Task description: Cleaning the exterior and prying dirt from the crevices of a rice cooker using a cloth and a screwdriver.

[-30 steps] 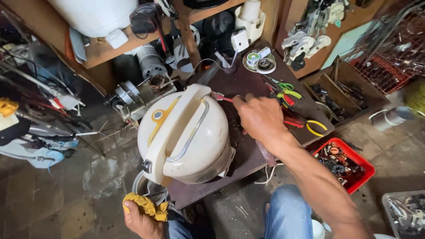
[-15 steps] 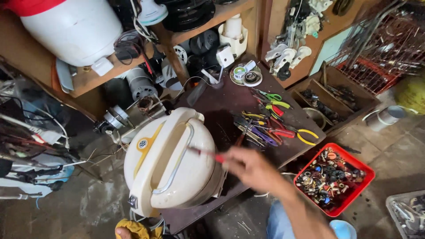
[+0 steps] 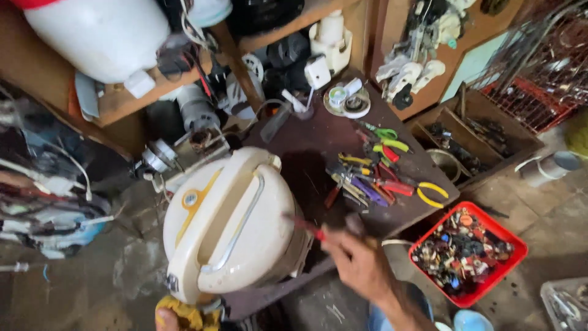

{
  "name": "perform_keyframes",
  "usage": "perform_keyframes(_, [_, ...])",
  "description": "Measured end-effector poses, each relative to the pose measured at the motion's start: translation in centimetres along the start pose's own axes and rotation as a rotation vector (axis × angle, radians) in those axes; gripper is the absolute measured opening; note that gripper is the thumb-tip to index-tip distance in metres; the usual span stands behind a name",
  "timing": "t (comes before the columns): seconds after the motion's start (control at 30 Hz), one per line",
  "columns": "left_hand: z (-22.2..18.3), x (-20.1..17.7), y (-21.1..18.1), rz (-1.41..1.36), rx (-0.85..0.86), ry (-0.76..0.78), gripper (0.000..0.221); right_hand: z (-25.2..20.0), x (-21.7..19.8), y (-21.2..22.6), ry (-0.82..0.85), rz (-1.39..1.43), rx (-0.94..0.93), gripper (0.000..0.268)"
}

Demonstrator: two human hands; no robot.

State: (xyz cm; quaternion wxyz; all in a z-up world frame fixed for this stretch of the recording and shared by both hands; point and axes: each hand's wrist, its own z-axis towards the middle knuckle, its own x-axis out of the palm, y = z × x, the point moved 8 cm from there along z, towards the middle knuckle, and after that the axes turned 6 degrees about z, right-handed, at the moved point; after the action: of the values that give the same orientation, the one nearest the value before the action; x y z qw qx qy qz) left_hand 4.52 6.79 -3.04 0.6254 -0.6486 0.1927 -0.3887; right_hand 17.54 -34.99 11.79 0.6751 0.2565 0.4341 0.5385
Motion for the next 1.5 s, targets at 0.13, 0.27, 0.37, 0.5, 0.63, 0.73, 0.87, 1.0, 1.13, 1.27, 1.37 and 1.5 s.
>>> perform_keyframes(0.13, [-2.6, 4.6, -4.5, 0.135, 0.002, -0.412, 0.042, -1.9, 1.2, 1.2, -0.061, -0.091, 0.013, 0.025])
perform_keyframes(0.27, [-1.6, 2.2, -2.4, -0.055, 0.074, -0.430, 0.033, -6.0, 3.3, 4.8, -0.150, -0.083, -0.185, 0.033])
perform_keyframes(0.37, [-1.9, 2.1, -3.0, -0.077, 0.042, -0.392, 0.029, -6.7, 3.1, 3.9, -0.297, -0.155, 0.079, 0.009])
perform_keyframes(0.5, [-1.6, 4.0, -5.2, 0.010, 0.124, -0.332, 0.042, -7.6, 6.6, 8.7, -0.240, -0.219, -0.166, 0.002])
perform_keyframes(0.63, [-2.0, 2.1, -4.7, 0.227, 0.174, -0.382, 0.036, -10.4, 7.3, 5.5, -0.400, -0.222, -0.131, 0.021])
perform_keyframes(0.73, [-1.9, 2.3, -3.2, 0.079, 0.173, -0.298, 0.040, -10.9, 10.2, 7.7, -0.227, -0.266, -0.083, 0.021])
perform_keyframes(0.87, [-1.7, 5.4, -9.1, 0.242, 0.370, -0.245, 0.062, -10.0, 13.0, 10.6, -0.172, -0.173, -0.229, 0.021])
perform_keyframes(1.0, [-1.2, 9.0, -15.2, 0.454, 0.550, -0.020, 0.042, -10.2, 13.6, 10.8, -0.251, -0.103, -0.153, 0.020])
perform_keyframes(1.13, [-1.1, 10.4, -15.9, 0.480, 0.610, 0.105, 0.029, -10.1, 15.8, 10.3, -0.199, -0.075, 0.085, 0.020])
perform_keyframes(1.27, [-1.3, 10.3, -16.1, 0.427, 0.595, 0.156, 0.026, -11.1, 17.8, 9.3, -0.311, 0.035, 0.194, 0.020])
perform_keyframes(1.37, [-1.5, 10.2, -16.1, 0.444, 0.565, 0.171, 0.022, -13.2, 21.1, 6.6, -0.349, 0.369, 0.394, 0.018])
perform_keyframes(1.5, [0.0, 10.5, -16.9, 0.458, 0.541, 0.243, 0.021, -11.8, 22.3, 8.9, -0.261, 0.480, 0.354, 0.023])
